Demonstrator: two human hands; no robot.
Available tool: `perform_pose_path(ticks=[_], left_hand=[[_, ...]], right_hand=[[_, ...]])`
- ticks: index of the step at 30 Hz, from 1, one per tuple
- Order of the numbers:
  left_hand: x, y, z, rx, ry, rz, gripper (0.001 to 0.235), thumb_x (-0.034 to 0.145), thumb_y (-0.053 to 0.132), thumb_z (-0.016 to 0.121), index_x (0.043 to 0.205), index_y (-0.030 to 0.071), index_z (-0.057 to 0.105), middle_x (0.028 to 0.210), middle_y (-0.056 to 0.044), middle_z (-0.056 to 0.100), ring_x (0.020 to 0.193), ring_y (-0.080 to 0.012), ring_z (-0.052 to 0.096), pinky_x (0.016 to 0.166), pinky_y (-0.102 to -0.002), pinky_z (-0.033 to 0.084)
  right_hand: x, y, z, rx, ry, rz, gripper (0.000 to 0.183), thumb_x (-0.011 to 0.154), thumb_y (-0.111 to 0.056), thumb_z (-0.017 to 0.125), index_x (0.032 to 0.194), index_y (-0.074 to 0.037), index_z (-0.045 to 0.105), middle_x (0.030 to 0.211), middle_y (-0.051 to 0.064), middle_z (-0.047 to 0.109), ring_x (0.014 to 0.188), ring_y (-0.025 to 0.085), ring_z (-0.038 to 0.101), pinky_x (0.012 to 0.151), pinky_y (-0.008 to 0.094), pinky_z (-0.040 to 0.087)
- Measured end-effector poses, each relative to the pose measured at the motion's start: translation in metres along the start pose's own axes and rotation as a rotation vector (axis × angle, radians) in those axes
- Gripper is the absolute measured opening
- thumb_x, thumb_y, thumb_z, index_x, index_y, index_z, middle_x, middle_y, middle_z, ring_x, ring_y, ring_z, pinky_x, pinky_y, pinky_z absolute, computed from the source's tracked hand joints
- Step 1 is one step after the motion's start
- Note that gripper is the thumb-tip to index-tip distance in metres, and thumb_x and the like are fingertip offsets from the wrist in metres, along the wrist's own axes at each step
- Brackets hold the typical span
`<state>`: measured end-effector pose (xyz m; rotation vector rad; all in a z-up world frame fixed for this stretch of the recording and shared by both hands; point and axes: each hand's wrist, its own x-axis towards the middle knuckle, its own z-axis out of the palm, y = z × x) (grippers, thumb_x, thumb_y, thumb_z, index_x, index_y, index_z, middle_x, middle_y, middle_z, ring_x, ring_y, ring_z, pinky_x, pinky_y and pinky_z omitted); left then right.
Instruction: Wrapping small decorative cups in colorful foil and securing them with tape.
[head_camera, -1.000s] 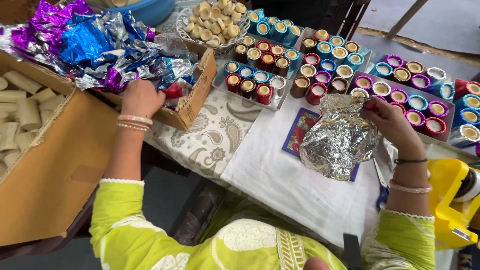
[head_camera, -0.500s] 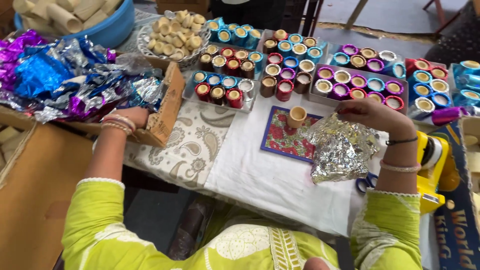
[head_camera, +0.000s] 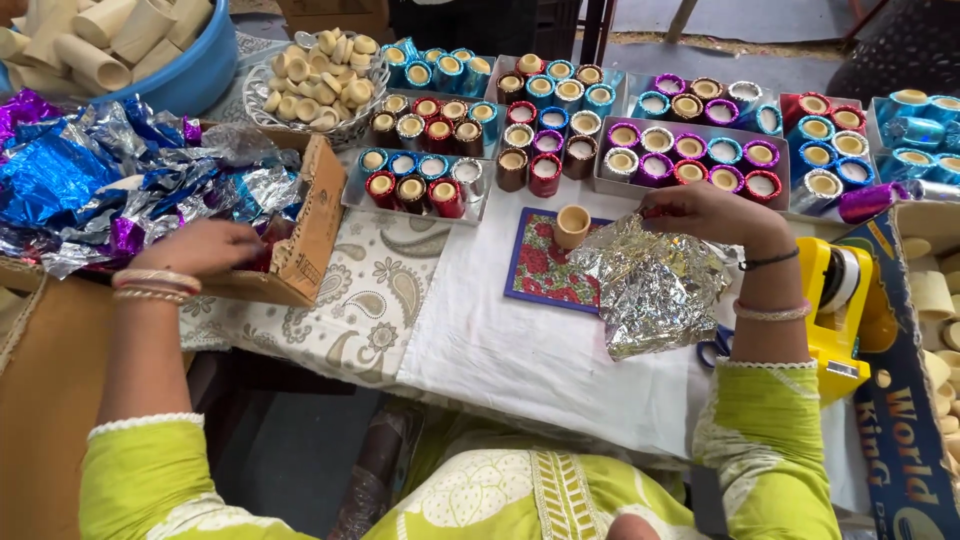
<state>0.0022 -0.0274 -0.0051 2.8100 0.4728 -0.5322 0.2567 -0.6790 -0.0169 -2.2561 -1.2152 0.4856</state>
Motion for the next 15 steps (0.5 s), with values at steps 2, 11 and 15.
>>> perform_pose_path(ticks=[2,11,15], left_hand=[[0.055,-0.055,0.047,0.21,-0.105,0.081,0.032,0.096,0.019,0.053,0.118,0.011,0.074,0.124,-0.012,0.072,0.112,-0.0294,0.071,0.1,-0.041,0.055],[0.023,-0.013,0.012,0.408,-0.085,0.22,0.029,0.092,0.018,0.056,0.114,0.013,0.074,0.12,-0.011,0.073,0.111,-0.0321,0.07,0.098,-0.041,0.056],[-0.025,0.05,-0.019,0.277,0.238,-0.138,0.026,0.093,0.03,0.062,0.109,0.014,0.076,0.107,-0.018,0.074,0.098,-0.0418,0.071,0.089,-0.052,0.056]], right_hand=[[0.001,-0.005,0.0,0.03,-0.023,0.007,0.022,0.096,-0.02,0.066,0.11,-0.003,0.069,0.085,0.008,0.073,0.076,0.016,0.066,0.07,0.032,0.054],[0.002,-0.005,0.001,0.077,-0.003,-0.06,0.024,0.095,-0.019,0.066,0.111,-0.003,0.068,0.088,0.006,0.075,0.078,0.015,0.067,0.071,0.032,0.056],[0.002,-0.004,0.001,0.039,0.042,-0.03,0.025,0.093,-0.02,0.067,0.111,-0.003,0.068,0.089,0.007,0.075,0.077,0.015,0.068,0.071,0.033,0.055]])
